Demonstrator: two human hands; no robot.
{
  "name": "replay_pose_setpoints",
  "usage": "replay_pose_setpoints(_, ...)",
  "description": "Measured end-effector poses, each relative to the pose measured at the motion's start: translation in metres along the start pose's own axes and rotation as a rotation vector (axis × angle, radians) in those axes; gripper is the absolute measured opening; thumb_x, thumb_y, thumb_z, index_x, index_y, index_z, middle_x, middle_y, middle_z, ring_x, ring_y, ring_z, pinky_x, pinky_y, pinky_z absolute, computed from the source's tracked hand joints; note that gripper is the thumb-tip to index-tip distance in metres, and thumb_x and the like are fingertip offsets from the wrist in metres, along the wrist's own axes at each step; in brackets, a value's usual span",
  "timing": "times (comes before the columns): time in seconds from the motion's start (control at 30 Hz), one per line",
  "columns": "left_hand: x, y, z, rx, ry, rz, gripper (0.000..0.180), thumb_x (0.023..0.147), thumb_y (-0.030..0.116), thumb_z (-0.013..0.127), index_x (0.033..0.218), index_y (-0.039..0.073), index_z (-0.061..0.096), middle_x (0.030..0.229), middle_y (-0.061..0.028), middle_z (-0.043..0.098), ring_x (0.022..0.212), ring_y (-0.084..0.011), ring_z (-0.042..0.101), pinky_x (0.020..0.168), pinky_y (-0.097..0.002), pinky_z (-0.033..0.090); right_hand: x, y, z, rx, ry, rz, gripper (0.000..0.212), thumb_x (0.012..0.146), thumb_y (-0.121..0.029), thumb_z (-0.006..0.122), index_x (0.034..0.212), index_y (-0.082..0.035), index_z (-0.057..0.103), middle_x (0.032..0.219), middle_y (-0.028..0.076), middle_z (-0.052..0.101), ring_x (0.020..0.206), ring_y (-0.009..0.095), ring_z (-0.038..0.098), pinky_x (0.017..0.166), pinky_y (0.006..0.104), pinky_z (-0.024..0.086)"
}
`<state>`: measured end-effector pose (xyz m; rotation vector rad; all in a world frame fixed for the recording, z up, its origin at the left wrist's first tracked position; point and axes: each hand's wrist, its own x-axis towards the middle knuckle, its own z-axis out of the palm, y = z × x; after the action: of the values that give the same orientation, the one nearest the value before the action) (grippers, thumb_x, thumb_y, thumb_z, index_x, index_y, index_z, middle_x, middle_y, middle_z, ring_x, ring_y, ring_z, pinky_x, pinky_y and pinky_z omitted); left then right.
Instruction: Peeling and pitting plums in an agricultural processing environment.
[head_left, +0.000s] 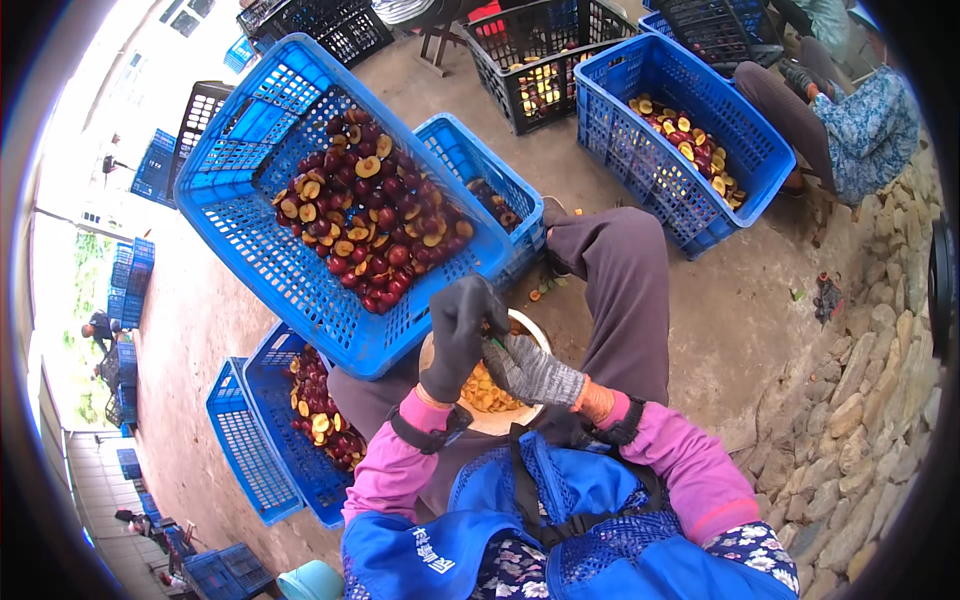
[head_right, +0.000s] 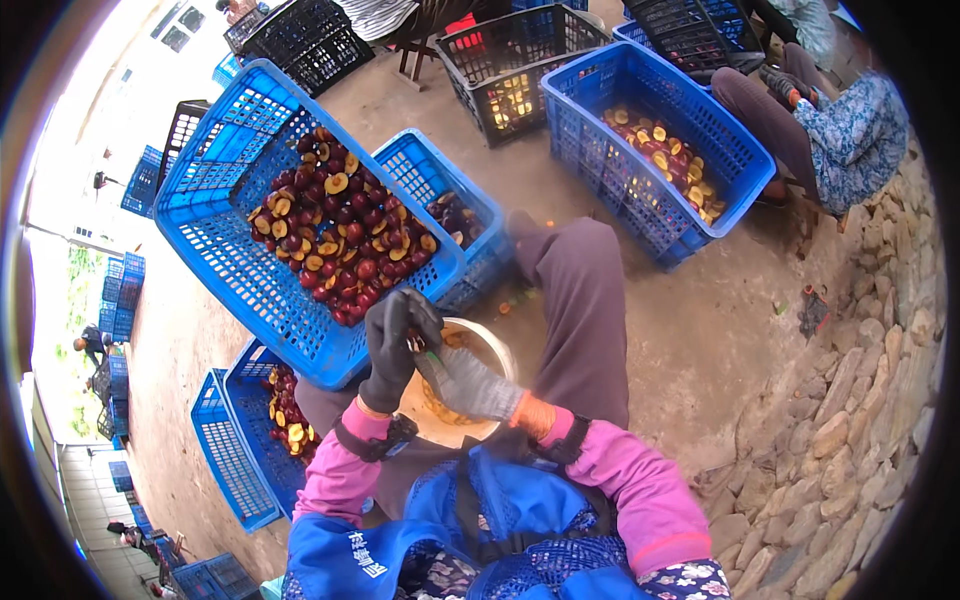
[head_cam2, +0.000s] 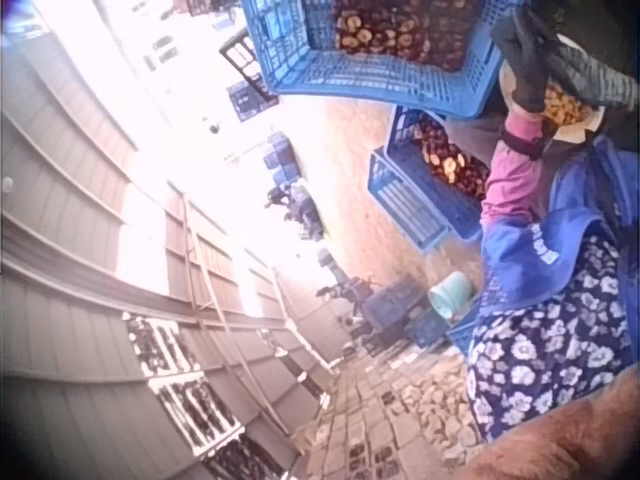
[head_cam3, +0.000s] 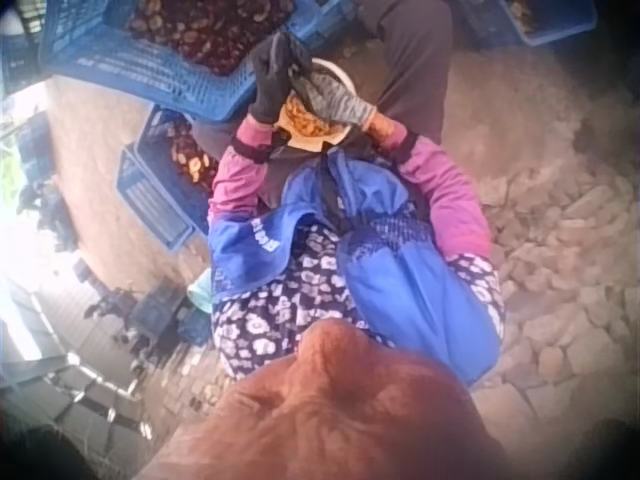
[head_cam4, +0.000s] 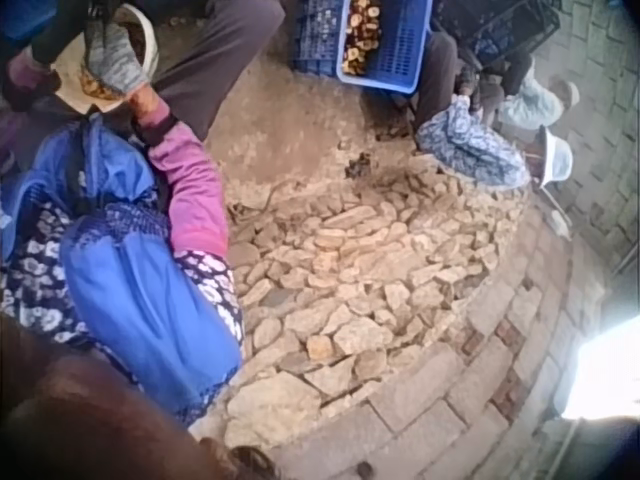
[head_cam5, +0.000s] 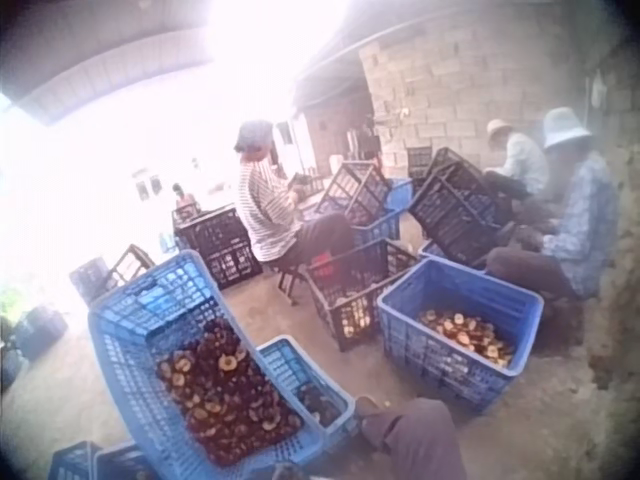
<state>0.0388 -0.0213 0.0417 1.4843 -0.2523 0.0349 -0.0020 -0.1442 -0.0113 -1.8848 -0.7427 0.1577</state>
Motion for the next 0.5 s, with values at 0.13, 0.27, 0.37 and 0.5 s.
replay_pose_setpoints(0.13, 0.004, 0.001, -0.002, 0.098, -0.144, -0.113, 0.049, 0.095, 0.026, 0.038, 0.053, 0.002, 0.046, 0.054, -0.0065, 0.05, 0.05, -0.0125, 0.047, 0.05, -0.0247, 0.039, -0.016, 0.046, 0.036, 0.226, 0.131, -0.186, 0.022, 0.088, -0.015, 0.046, 0.106, -0.005, 0.053, 0.086, 0.013, 0.058, 0.083, 0.029, 0.056, 0.073, 0.0373, 0.044)
replay_pose_setpoints(0.27, 0.003, -0.013, -0.007, -0.294, 0.123, -0.272, 0.064, 0.092, 0.055, 0.022, 0.049, 0.009, 0.036, 0.061, -0.0079, 0.044, 0.06, -0.0213, 0.051, 0.063, -0.0316, 0.043, 0.004, 0.013, -0.014, -0.145, -0.143, -0.257, 0.052, 0.074, -0.01, 0.059, 0.121, 0.004, 0.043, 0.105, 0.019, 0.055, 0.099, 0.033, 0.056, 0.087, 0.0403, 0.044)
replay_pose_setpoints(0.37, 0.0, -0.012, -0.008, -0.492, 0.15, -0.356, 0.063, 0.091, 0.057, 0.023, 0.05, 0.01, 0.036, 0.061, -0.0074, 0.045, 0.061, -0.0211, 0.051, 0.063, -0.0317, 0.043, 0.014, -0.006, -0.033, 0.207, -0.164, -0.159, 0.051, 0.074, -0.009, 0.06, 0.121, 0.003, 0.043, 0.109, 0.018, 0.054, 0.102, 0.031, 0.054, 0.09, 0.0397, 0.042)
replay_pose_setpoints(0.5, -0.002, -0.007, -0.012, -0.594, 0.23, -0.405, 0.059, 0.088, 0.058, 0.031, 0.054, 0.011, 0.037, 0.064, -0.0062, 0.046, 0.063, -0.0205, 0.05, 0.063, -0.0325, 0.044, 0.017, -0.004, -0.034, 0.193, -0.258, -0.19, 0.05, 0.076, -0.008, 0.058, 0.122, 0.003, 0.042, 0.113, 0.017, 0.052, 0.106, 0.031, 0.052, 0.093, 0.039, 0.04)
